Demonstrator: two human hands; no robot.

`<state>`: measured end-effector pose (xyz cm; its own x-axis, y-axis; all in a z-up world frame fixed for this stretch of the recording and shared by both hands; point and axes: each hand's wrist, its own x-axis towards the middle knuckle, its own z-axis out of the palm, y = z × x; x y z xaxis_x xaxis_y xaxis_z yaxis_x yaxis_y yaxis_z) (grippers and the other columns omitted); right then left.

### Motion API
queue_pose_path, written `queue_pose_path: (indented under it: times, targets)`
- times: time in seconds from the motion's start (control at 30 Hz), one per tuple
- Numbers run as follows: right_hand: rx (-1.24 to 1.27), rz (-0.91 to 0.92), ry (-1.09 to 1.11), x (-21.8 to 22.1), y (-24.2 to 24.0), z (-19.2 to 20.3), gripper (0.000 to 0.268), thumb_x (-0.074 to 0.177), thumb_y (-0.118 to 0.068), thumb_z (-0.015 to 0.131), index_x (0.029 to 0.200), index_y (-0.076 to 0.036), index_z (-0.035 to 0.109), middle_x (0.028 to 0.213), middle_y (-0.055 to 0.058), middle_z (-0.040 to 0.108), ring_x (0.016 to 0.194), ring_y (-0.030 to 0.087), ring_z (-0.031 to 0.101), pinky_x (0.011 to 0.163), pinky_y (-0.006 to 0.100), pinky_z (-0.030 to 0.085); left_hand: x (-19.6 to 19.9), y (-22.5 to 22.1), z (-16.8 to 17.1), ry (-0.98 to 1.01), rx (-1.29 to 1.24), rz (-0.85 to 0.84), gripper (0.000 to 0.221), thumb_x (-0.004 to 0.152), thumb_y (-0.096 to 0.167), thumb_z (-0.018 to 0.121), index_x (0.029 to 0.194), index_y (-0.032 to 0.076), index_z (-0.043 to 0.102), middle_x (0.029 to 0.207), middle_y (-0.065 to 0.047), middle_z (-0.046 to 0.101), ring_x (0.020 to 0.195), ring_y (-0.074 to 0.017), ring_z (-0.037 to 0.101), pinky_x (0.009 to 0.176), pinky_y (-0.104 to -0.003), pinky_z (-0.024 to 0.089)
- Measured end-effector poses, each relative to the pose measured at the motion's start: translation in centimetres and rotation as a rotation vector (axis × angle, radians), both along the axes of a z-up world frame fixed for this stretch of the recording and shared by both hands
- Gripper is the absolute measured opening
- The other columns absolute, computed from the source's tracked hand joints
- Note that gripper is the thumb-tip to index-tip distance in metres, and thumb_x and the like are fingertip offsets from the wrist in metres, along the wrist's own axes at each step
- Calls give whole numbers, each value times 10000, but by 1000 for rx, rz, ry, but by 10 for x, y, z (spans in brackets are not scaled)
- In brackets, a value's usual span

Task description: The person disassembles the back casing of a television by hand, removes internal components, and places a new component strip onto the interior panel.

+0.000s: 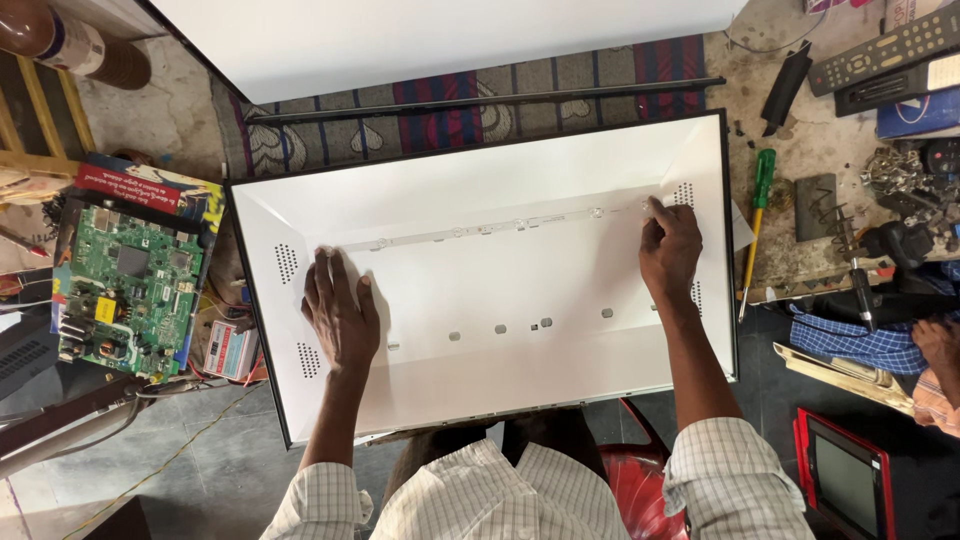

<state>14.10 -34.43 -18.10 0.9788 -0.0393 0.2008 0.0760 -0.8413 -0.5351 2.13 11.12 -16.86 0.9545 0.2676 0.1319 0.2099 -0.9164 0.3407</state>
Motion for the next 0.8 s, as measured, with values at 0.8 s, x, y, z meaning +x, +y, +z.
queue_pose_path:
  times: [0.8]
  targets:
    - [51, -12, 24, 0, -1, -4, 328, 983, 67, 679, 1297, -20, 719, 995, 130, 598, 796, 232, 619, 730, 362, 524, -2, -1, 0, -12, -12, 5, 546, 1113, 331, 492, 1520, -32, 480, 1594, -247, 432, 1447, -409, 421, 1120, -586, 354]
